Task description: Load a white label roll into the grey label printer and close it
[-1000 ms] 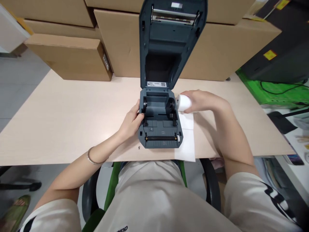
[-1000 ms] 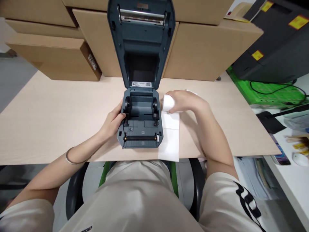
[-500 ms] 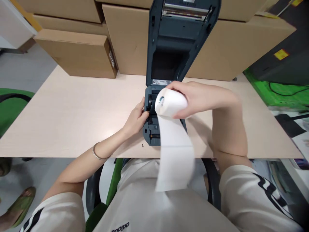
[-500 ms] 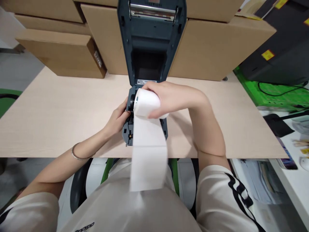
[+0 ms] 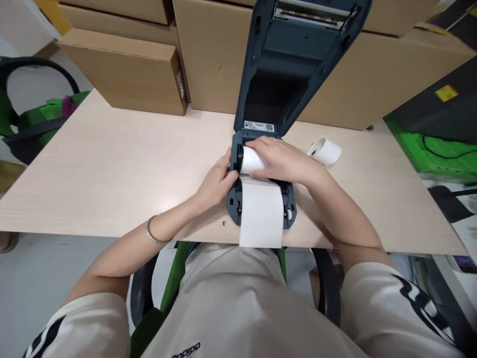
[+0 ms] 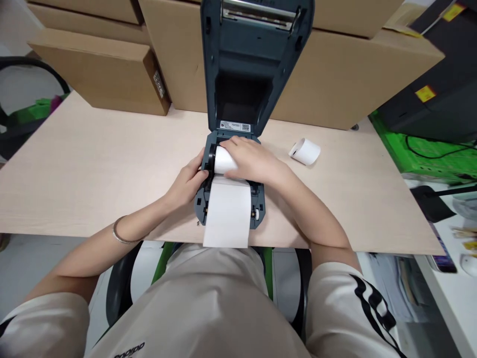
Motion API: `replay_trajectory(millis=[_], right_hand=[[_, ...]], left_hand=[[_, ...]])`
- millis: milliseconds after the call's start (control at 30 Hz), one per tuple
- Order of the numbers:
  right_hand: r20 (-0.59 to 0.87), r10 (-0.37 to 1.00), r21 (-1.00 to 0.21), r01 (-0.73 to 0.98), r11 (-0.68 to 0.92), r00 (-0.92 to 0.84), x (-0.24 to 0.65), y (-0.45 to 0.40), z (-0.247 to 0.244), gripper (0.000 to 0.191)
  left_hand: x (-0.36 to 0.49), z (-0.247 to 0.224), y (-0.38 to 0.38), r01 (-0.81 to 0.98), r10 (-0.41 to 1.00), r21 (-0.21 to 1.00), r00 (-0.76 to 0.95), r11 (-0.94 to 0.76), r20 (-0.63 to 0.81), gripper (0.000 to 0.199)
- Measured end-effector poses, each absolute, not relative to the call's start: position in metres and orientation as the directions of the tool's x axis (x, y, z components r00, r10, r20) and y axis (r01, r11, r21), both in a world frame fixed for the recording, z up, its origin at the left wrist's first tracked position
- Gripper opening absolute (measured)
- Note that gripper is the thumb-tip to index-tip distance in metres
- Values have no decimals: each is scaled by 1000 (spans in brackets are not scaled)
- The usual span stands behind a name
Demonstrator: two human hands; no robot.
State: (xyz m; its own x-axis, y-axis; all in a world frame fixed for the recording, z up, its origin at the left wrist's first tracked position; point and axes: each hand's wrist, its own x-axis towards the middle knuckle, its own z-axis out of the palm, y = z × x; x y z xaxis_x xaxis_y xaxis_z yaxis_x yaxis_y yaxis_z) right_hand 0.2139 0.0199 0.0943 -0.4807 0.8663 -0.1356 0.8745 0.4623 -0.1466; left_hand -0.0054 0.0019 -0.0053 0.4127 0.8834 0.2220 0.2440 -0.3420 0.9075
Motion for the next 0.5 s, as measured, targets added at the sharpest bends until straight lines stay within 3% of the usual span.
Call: replay_trajectory(millis=[133,300,500], right_hand=[[19,845,-144,835,531,-534,216,-37,99,58],[27,739,-233,715,660,-673,221,-95,66,81],[-29,727,-259,708,657,-686,222,-105,35,98]], left_hand=[[-5,-4,2,215,873,905,415,-366,254,77],[-7,-8,3,197,872,908,411,-369,265,75],[-9,-18,5,192,883,925,408,-329,230,77]])
